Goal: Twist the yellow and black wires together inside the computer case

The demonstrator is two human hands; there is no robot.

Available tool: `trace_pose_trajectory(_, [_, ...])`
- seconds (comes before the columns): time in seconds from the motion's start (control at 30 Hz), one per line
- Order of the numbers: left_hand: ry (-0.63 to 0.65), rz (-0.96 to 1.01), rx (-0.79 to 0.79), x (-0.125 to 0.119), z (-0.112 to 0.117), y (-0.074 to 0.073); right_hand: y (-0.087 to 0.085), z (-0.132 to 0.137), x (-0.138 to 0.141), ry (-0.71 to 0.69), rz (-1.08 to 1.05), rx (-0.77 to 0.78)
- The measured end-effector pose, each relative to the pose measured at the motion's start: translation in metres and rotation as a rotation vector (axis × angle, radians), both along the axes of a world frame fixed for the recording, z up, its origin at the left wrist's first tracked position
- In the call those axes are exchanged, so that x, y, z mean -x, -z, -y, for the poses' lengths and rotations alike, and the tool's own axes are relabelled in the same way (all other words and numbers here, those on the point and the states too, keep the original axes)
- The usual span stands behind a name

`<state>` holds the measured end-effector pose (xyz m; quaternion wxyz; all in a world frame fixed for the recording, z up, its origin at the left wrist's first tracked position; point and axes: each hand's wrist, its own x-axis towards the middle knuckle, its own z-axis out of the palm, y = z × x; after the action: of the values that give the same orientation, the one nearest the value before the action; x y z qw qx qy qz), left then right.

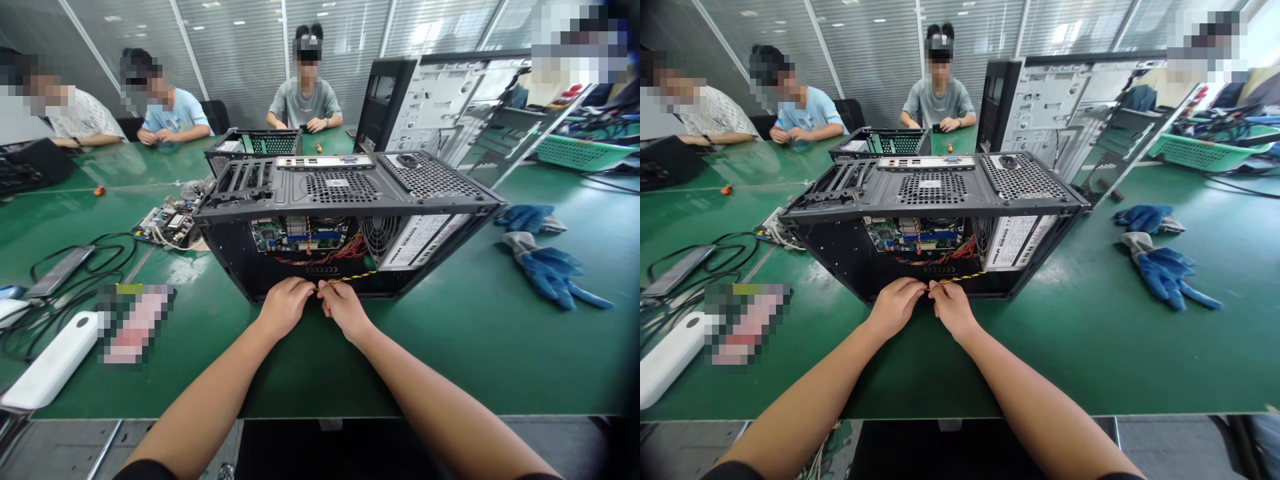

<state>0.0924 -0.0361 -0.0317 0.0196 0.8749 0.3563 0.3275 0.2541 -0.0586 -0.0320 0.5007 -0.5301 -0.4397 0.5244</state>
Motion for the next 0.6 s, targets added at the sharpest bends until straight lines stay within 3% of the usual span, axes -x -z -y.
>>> trace_pose_trajectory(0.6, [-0.031, -0.146, 0.036, -0.0017, 0.0022, -0.0029, 0.0029, 0.0001, 0.0005, -0.009, 0.003, 0.014])
